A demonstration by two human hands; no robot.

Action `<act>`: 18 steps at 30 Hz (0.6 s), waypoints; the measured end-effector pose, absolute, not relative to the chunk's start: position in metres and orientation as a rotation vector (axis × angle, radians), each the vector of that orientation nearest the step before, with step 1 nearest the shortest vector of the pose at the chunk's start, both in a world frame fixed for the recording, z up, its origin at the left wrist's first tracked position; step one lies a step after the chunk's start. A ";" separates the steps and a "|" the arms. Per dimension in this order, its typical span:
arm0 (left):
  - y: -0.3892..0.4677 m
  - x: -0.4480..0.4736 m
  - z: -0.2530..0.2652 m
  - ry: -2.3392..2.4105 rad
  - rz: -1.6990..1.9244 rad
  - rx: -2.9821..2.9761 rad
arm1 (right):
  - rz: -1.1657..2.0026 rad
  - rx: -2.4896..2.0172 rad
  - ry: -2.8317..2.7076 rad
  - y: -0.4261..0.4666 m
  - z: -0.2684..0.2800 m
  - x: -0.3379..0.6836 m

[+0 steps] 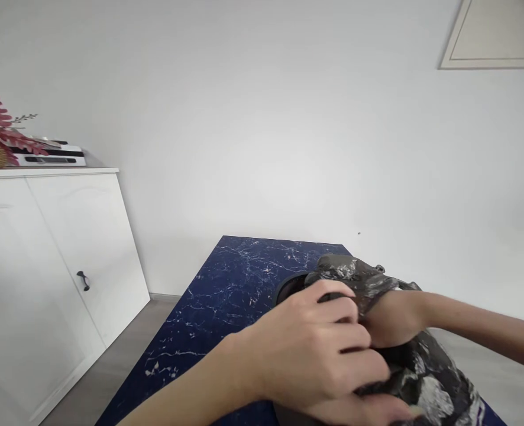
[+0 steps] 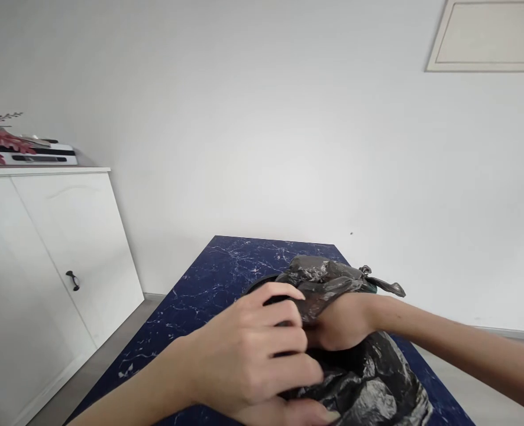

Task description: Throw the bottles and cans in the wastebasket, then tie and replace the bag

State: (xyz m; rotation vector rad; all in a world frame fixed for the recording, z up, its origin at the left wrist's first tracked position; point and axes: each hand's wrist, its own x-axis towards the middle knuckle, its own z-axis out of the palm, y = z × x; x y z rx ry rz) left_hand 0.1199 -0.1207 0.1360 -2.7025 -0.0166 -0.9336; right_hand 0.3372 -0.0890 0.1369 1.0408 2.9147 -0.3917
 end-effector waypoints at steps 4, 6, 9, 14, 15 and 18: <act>-0.112 0.100 0.133 -0.088 -1.044 -2.605 | -0.854 1.283 2.855 -0.096 0.153 0.355; -0.112 0.086 0.133 -0.167 -1.046 -2.638 | -0.967 1.492 2.938 -0.096 0.149 0.363; -0.111 0.066 0.127 -0.353 -1.033 -2.675 | -0.909 1.938 3.023 -0.088 0.130 0.370; -0.105 0.045 0.109 -0.673 -1.062 -2.689 | -0.738 2.282 3.059 -0.065 0.105 0.367; -0.103 0.042 0.107 -0.773 -1.077 -2.708 | -0.780 2.331 3.006 -0.060 0.104 0.365; -0.099 0.038 0.102 -1.197 -1.098 -2.809 | -1.153 2.359 2.767 -0.047 0.105 0.362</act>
